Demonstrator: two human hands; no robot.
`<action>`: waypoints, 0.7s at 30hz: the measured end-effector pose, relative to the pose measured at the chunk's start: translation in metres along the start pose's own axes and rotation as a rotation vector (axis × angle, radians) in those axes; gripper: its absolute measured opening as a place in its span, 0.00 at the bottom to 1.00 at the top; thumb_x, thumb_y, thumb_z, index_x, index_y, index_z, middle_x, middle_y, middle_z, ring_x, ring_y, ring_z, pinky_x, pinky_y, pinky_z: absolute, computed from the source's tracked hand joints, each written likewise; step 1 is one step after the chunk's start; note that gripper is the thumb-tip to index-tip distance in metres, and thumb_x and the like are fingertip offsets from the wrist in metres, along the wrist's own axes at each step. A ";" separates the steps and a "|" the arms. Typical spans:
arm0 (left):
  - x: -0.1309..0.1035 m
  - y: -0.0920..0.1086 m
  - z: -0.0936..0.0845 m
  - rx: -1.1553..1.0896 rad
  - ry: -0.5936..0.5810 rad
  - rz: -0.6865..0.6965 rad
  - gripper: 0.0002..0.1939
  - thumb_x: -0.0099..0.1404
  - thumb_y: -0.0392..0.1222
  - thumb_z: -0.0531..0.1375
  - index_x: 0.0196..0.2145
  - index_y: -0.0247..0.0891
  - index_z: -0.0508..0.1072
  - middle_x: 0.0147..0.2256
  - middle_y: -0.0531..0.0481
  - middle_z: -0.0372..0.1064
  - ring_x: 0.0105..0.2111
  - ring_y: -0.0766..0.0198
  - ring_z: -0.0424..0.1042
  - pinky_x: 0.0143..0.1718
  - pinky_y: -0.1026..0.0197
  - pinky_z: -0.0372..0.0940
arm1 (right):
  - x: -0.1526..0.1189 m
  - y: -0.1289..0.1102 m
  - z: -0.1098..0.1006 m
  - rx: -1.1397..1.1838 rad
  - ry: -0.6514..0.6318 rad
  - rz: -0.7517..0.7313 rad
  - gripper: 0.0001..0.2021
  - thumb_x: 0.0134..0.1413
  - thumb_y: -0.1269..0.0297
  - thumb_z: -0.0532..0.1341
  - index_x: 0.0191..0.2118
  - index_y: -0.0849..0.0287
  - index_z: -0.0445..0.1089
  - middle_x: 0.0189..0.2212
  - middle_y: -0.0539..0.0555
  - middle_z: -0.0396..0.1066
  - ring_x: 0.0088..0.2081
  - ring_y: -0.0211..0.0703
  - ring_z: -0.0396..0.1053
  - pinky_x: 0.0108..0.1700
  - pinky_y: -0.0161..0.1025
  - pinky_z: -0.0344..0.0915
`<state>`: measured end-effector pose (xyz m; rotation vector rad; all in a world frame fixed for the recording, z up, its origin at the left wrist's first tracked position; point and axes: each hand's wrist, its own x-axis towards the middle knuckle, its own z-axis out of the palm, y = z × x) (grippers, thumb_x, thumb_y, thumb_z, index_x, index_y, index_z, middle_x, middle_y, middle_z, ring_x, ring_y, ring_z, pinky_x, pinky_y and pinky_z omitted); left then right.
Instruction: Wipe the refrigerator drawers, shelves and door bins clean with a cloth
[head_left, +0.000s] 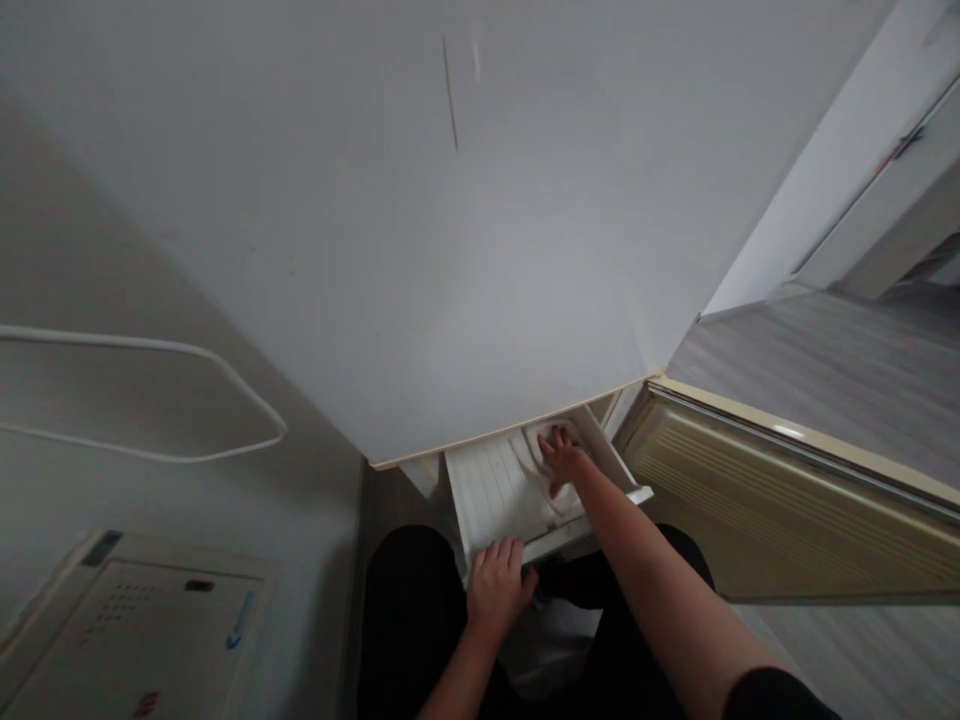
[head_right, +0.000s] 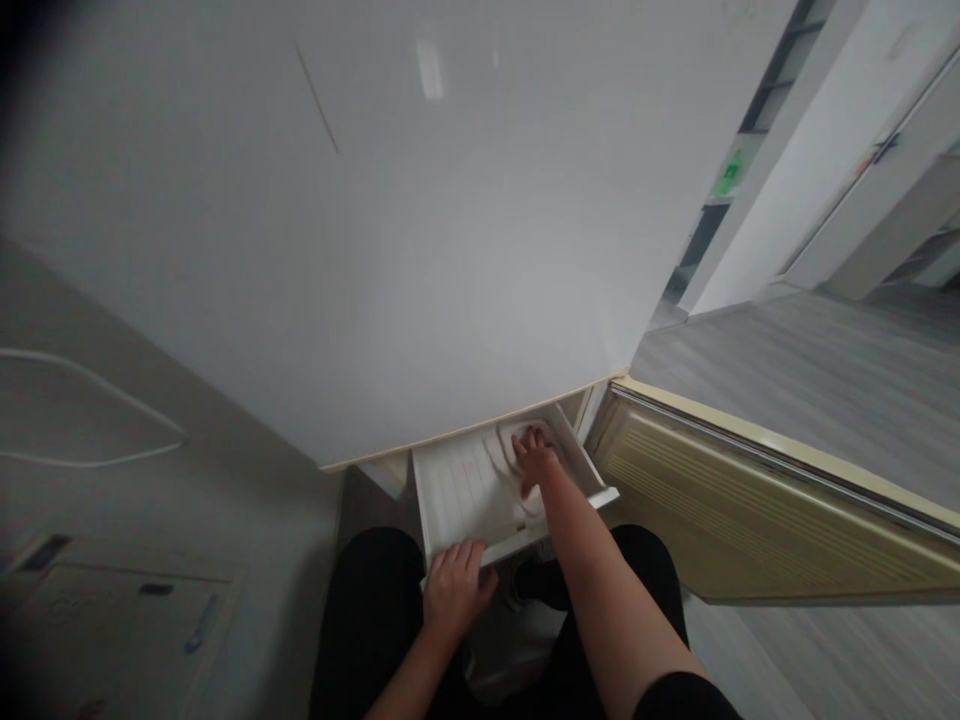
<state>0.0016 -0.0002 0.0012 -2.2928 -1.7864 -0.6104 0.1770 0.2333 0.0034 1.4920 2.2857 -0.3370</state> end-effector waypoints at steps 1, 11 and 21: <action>0.000 0.000 0.001 -0.004 0.002 0.004 0.10 0.59 0.40 0.65 0.40 0.40 0.73 0.35 0.52 0.74 0.36 0.56 0.72 0.40 0.52 0.61 | 0.003 -0.004 0.002 0.021 0.011 -0.001 0.80 0.23 0.42 0.80 0.76 0.63 0.30 0.72 0.81 0.21 0.72 0.83 0.28 0.65 0.72 0.50; -0.002 -0.002 0.002 0.022 0.007 0.032 0.12 0.61 0.39 0.62 0.44 0.40 0.73 0.35 0.48 0.75 0.35 0.56 0.72 0.38 0.53 0.63 | 0.034 -0.126 0.000 0.126 0.037 -0.224 0.81 0.24 0.32 0.75 0.75 0.59 0.23 0.71 0.73 0.09 0.70 0.84 0.12 0.61 0.83 0.22; -0.004 -0.003 0.003 0.050 -0.030 0.012 0.13 0.61 0.40 0.64 0.44 0.39 0.74 0.34 0.49 0.75 0.35 0.56 0.73 0.38 0.53 0.63 | 0.043 -0.133 -0.004 0.163 0.086 -0.444 0.72 0.35 0.34 0.72 0.76 0.57 0.28 0.75 0.61 0.17 0.74 0.68 0.16 0.68 0.72 0.17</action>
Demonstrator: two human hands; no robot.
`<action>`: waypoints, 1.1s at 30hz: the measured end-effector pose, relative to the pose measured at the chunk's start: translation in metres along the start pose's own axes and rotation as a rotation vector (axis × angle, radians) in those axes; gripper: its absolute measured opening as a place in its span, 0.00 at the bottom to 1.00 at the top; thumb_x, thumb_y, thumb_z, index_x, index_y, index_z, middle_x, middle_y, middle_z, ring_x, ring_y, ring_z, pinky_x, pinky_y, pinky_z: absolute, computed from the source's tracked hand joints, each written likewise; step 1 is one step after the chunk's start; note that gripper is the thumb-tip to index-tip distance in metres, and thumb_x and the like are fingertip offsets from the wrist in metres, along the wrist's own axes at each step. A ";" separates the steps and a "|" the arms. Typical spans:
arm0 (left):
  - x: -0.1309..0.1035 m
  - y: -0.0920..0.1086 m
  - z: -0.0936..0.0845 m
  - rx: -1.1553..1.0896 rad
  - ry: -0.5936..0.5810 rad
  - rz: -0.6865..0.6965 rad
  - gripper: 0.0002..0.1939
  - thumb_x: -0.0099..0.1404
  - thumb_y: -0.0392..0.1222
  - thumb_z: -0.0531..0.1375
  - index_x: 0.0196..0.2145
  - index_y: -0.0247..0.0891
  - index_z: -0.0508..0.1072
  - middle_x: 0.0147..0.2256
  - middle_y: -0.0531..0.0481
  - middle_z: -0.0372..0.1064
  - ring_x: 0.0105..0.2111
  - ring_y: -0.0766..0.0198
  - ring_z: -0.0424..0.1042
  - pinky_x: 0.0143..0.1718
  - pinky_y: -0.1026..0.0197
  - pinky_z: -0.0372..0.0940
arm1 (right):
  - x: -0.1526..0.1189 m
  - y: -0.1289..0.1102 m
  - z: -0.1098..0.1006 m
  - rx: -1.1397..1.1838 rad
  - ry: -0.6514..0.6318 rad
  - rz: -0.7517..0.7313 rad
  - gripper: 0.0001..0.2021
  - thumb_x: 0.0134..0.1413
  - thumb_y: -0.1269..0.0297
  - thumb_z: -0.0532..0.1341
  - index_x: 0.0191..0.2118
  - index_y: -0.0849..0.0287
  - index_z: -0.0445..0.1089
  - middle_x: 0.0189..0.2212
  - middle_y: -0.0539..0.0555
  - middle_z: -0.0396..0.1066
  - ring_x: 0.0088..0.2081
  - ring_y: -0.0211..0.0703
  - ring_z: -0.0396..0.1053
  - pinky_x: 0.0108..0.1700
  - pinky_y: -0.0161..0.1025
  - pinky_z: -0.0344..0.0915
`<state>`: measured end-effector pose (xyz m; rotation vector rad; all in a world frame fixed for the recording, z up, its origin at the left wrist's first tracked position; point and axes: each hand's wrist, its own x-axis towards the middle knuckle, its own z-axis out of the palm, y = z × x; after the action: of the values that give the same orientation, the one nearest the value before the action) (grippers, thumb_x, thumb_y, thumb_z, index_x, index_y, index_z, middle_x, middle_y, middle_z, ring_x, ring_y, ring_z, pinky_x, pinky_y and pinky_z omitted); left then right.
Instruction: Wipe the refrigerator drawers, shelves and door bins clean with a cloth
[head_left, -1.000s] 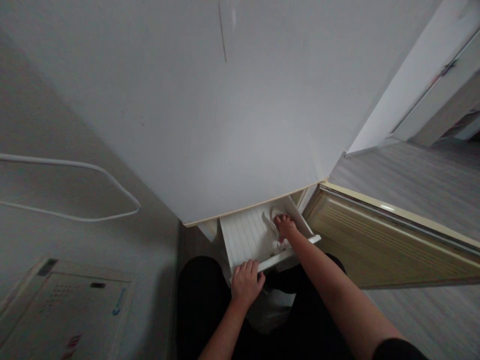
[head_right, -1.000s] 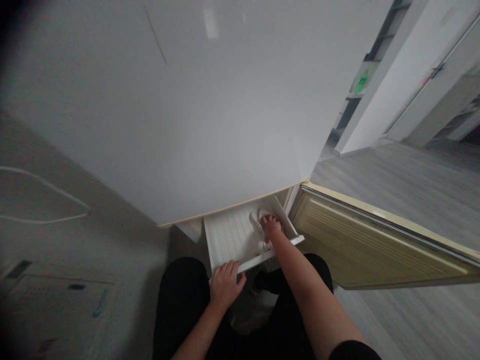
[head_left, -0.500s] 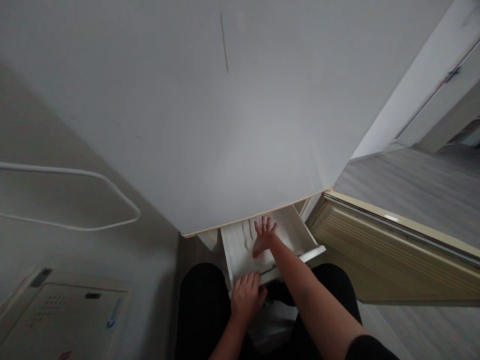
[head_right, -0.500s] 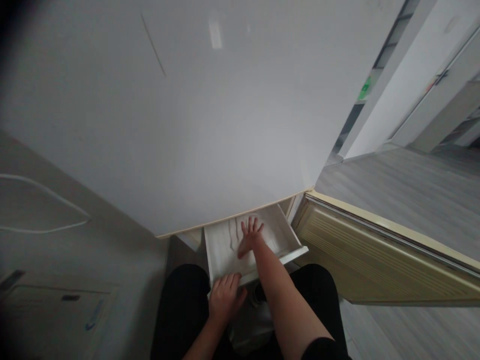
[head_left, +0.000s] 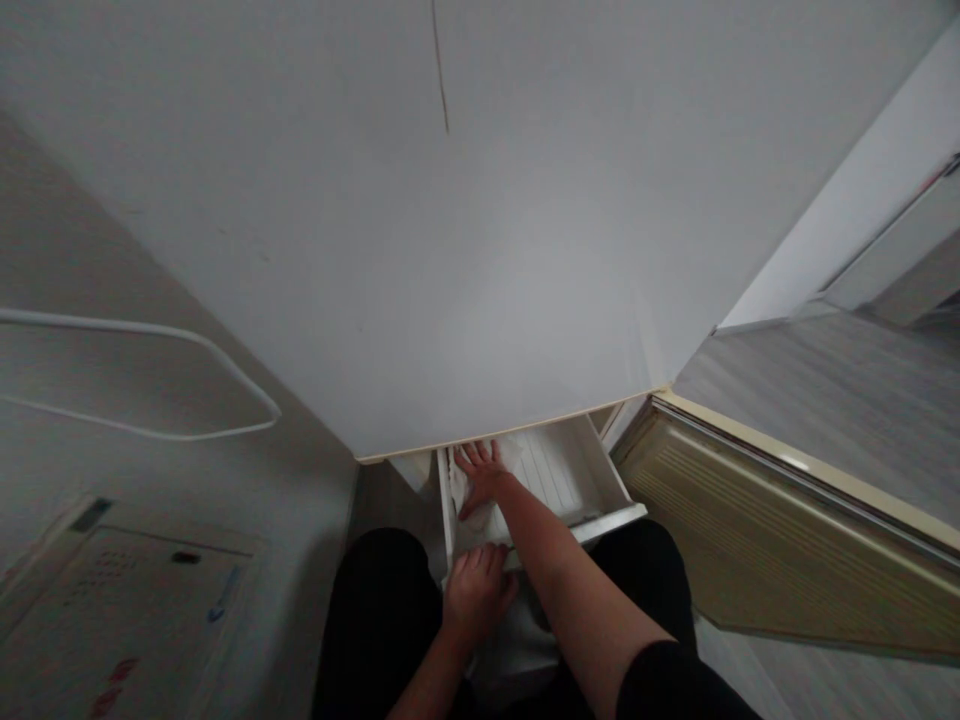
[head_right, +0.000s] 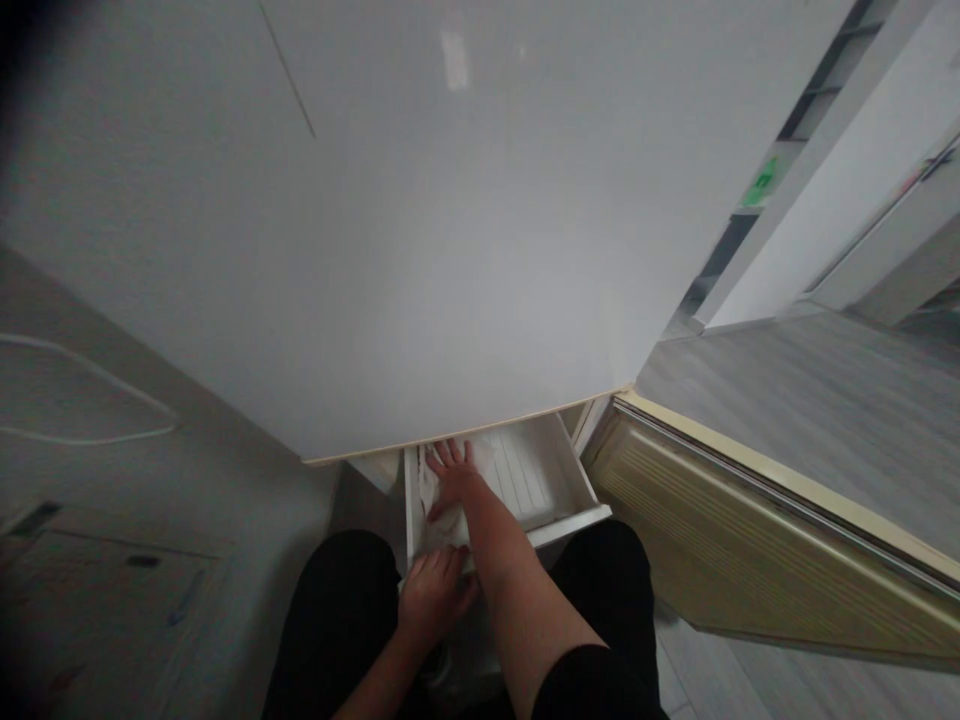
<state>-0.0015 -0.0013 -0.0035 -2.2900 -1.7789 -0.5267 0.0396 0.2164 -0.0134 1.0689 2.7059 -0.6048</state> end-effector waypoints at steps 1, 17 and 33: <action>0.000 0.000 0.000 -0.005 -0.009 -0.002 0.13 0.61 0.40 0.64 0.44 0.39 0.74 0.34 0.49 0.75 0.35 0.56 0.73 0.38 0.53 0.63 | -0.005 0.008 -0.002 0.028 0.009 0.013 0.70 0.36 0.33 0.71 0.76 0.52 0.29 0.75 0.60 0.18 0.74 0.67 0.16 0.68 0.72 0.17; 0.004 0.004 -0.006 -0.059 -0.002 -0.036 0.11 0.63 0.38 0.62 0.44 0.40 0.76 0.39 0.49 0.78 0.39 0.56 0.75 0.43 0.52 0.65 | -0.101 0.116 -0.006 0.053 -0.063 0.659 0.80 0.28 0.38 0.77 0.75 0.61 0.21 0.73 0.69 0.12 0.73 0.75 0.19 0.71 0.66 0.37; 0.008 0.005 -0.012 -0.057 -0.088 -0.048 0.10 0.62 0.37 0.62 0.42 0.40 0.74 0.38 0.48 0.76 0.39 0.55 0.74 0.42 0.52 0.63 | -0.055 0.013 0.003 -0.083 -0.250 0.633 0.87 0.15 0.52 0.82 0.74 0.70 0.20 0.70 0.79 0.10 0.70 0.87 0.18 0.67 0.75 0.39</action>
<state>0.0036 0.0002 0.0113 -2.3478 -1.8872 -0.4974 0.0888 0.1900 -0.0040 1.5934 1.9986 -0.4622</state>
